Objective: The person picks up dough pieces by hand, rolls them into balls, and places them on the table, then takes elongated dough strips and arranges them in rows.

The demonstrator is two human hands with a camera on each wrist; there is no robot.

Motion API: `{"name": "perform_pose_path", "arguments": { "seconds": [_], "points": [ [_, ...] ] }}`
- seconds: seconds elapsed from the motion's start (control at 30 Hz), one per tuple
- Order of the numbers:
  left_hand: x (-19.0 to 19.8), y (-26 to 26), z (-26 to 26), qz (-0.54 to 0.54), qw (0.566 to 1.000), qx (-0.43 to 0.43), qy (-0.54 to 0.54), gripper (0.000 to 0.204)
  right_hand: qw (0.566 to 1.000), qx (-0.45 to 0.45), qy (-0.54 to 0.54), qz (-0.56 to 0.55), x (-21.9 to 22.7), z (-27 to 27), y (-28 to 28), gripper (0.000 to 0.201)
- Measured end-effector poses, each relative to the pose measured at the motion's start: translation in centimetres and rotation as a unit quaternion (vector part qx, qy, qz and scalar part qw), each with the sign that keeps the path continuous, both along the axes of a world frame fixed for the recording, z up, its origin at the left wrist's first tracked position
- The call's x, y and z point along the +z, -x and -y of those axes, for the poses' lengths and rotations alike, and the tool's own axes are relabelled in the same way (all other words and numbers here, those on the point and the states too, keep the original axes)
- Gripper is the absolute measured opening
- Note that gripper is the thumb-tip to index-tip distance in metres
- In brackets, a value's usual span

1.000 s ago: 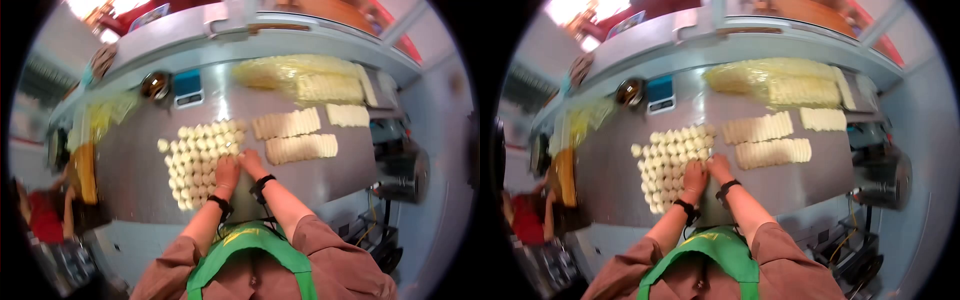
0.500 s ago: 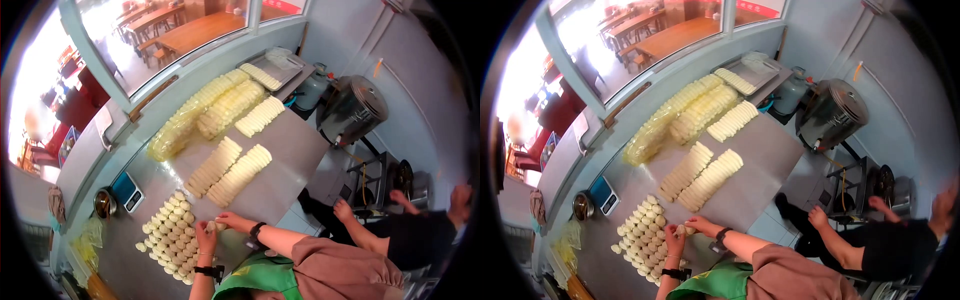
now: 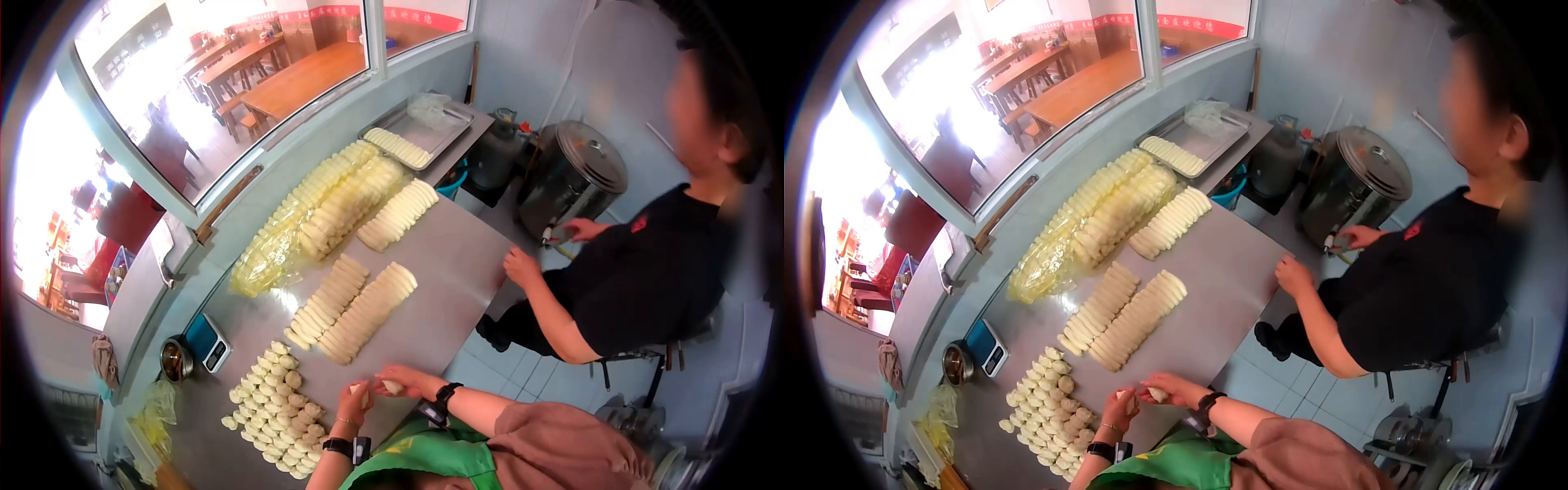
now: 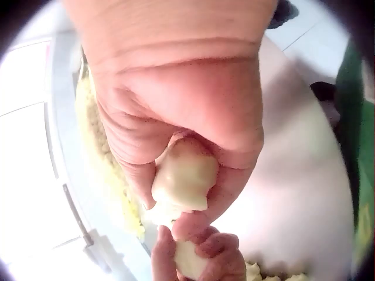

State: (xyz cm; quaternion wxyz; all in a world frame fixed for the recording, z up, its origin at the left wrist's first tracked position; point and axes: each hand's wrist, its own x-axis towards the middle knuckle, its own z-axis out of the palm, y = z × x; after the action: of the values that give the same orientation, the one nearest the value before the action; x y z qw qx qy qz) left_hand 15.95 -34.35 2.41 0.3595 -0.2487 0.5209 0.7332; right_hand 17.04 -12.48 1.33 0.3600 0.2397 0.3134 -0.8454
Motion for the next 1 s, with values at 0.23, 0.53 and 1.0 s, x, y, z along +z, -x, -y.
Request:
{"name": "perform_pose_path", "arguments": {
  "seconds": [0.23,0.53,1.0],
  "points": [
    [2.1,-0.3,-4.3,0.076,0.997,0.012,0.031,0.021,1.000,0.010,-0.011,0.001,-3.6,-5.1,-1.3,0.021],
    [-0.2,-0.1,-5.5,0.056,0.996,0.039,0.061,0.023,0.950,0.063,-0.262,-0.158,-4.6,-5.6,1.2,0.031],
    [-1.8,2.2,-3.3,0.017,0.997,0.005,0.072,0.031,0.782,0.077,-0.529,-0.320,-5.7,-4.3,3.0,0.017]
  ]
}}
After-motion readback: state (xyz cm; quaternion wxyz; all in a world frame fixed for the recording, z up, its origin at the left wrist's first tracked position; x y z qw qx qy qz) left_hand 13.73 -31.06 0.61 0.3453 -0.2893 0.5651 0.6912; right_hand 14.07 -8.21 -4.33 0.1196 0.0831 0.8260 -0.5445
